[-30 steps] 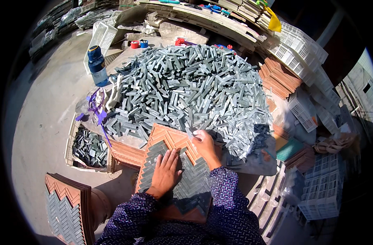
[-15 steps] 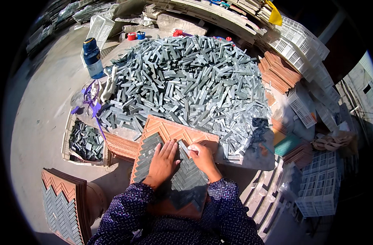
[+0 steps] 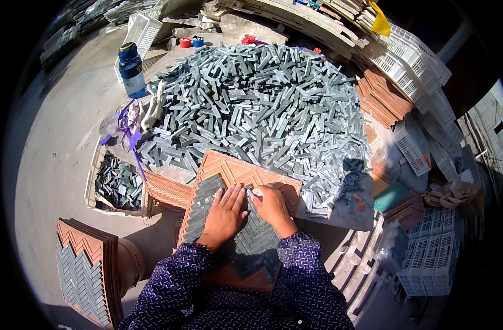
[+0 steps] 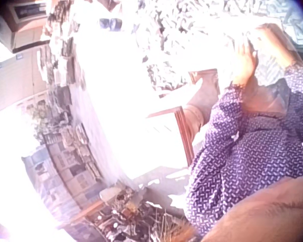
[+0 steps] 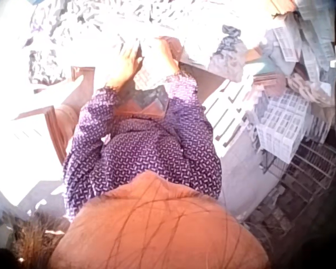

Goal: The person arranges small rectangular tiles onto a square board in a herringbone pattern. They pick tiles from a large pile and place them one by one, completing the pattern on one board before moving to another.

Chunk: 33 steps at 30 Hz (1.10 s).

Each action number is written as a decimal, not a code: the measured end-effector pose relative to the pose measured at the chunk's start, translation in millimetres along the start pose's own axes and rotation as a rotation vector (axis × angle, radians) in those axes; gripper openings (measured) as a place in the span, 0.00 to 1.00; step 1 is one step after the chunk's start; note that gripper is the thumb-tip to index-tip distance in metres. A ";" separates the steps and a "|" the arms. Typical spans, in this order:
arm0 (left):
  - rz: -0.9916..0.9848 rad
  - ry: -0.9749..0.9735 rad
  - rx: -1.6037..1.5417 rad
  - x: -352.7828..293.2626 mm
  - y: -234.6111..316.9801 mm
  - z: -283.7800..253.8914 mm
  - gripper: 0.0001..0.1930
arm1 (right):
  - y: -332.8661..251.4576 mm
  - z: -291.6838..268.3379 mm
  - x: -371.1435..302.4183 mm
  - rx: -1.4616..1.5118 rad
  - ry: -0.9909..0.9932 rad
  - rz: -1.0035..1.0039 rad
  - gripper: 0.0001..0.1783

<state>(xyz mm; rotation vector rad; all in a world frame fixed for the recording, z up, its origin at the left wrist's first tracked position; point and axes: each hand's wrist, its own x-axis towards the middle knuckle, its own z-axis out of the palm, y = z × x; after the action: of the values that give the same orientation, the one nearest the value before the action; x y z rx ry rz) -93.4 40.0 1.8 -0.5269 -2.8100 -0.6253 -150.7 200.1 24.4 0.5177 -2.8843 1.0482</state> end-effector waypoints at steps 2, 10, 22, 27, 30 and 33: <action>-0.006 0.002 -0.009 -0.5 0.1 3.4 0.32 | -1.1 -4.7 -1.0 -0.006 -0.040 -0.003 0.10; -0.003 0.013 -0.014 -0.8 -0.3 3.6 0.32 | -11.1 -19.0 5.1 -0.136 -0.072 0.041 0.09; 0.105 0.029 0.026 -1.1 4.1 -5.1 0.32 | 9.5 -13.7 3.0 -0.032 0.005 -0.033 0.07; 0.237 -0.075 0.028 -0.1 1.8 -3.5 0.27 | 33.5 -30.7 35.8 -0.084 0.243 -0.013 0.08; 0.230 -0.075 0.008 -1.5 0.8 -2.7 0.27 | 35.6 -35.5 51.3 -0.151 0.169 0.019 0.09; 0.238 -0.063 0.003 -0.2 0.9 -0.4 0.26 | 44.3 -40.6 59.2 -0.167 0.057 -0.001 0.11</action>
<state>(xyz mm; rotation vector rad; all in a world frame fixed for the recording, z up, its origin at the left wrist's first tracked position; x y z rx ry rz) -92.9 40.6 2.4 -0.8786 -2.7448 -0.5638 -224.2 239.8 36.6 0.4713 -2.8862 0.7986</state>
